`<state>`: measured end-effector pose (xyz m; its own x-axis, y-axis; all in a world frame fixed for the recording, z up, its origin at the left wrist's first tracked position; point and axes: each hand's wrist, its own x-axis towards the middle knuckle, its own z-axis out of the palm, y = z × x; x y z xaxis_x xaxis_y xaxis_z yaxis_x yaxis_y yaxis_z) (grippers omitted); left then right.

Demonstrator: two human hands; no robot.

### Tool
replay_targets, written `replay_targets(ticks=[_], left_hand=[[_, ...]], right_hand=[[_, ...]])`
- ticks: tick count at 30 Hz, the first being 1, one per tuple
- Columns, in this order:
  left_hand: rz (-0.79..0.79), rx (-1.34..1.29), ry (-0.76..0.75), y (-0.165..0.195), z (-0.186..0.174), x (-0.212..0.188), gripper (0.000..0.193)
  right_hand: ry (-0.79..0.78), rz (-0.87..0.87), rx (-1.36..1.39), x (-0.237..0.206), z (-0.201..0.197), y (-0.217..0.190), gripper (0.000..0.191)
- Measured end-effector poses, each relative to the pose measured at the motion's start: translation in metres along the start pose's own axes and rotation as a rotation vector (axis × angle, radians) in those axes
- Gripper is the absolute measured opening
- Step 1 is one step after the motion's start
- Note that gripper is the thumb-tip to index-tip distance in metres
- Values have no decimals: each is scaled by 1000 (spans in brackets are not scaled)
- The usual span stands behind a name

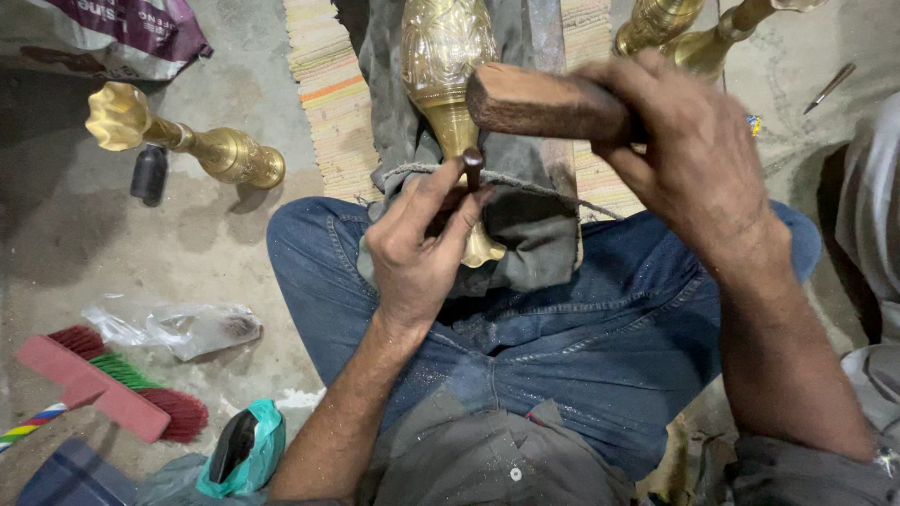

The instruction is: The person sits cross-legged on the floor with a brass lamp base resting on a cloth pad on their lap. They hold a steel punch against the brass surface with one hand and repeatedly strike the punch with a wooden mallet held in the other hand, repositioning the punch around the flared base to shape the metal.

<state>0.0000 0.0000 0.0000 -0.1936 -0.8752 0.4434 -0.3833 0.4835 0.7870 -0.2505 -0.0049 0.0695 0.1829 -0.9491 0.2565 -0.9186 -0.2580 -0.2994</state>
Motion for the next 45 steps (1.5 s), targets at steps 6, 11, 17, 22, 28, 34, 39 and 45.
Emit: replay_targets(ticks=[6,11,17,22,28,34,39,45], left_hand=[[-58,-86,66,4,1,3,36],[-26,-63,14,7,-3,5,40],[-19,-70,-6,7,-4,7,40],[-47,-49,-29,8,-5,9,39],[7,-65,-37,6,-7,13,36],[-32,-61,-60,7,-7,14,36],[36,-88,-55,6,-7,16,24],[11,-78,-90,5,-9,17,29]], right_hand=[[203,-245,-150,15,-17,-2,29],[136,-208,27,15,-20,0,25],[42,-80,15,17,-26,-8,28],[5,-140,-146,20,-26,-11,27],[2,-144,-191,20,-21,-9,27],[-7,-143,-169,19,-18,-6,27],[-46,-205,-398,16,-15,-1,30],[-78,-143,-299,16,-11,1,25]])
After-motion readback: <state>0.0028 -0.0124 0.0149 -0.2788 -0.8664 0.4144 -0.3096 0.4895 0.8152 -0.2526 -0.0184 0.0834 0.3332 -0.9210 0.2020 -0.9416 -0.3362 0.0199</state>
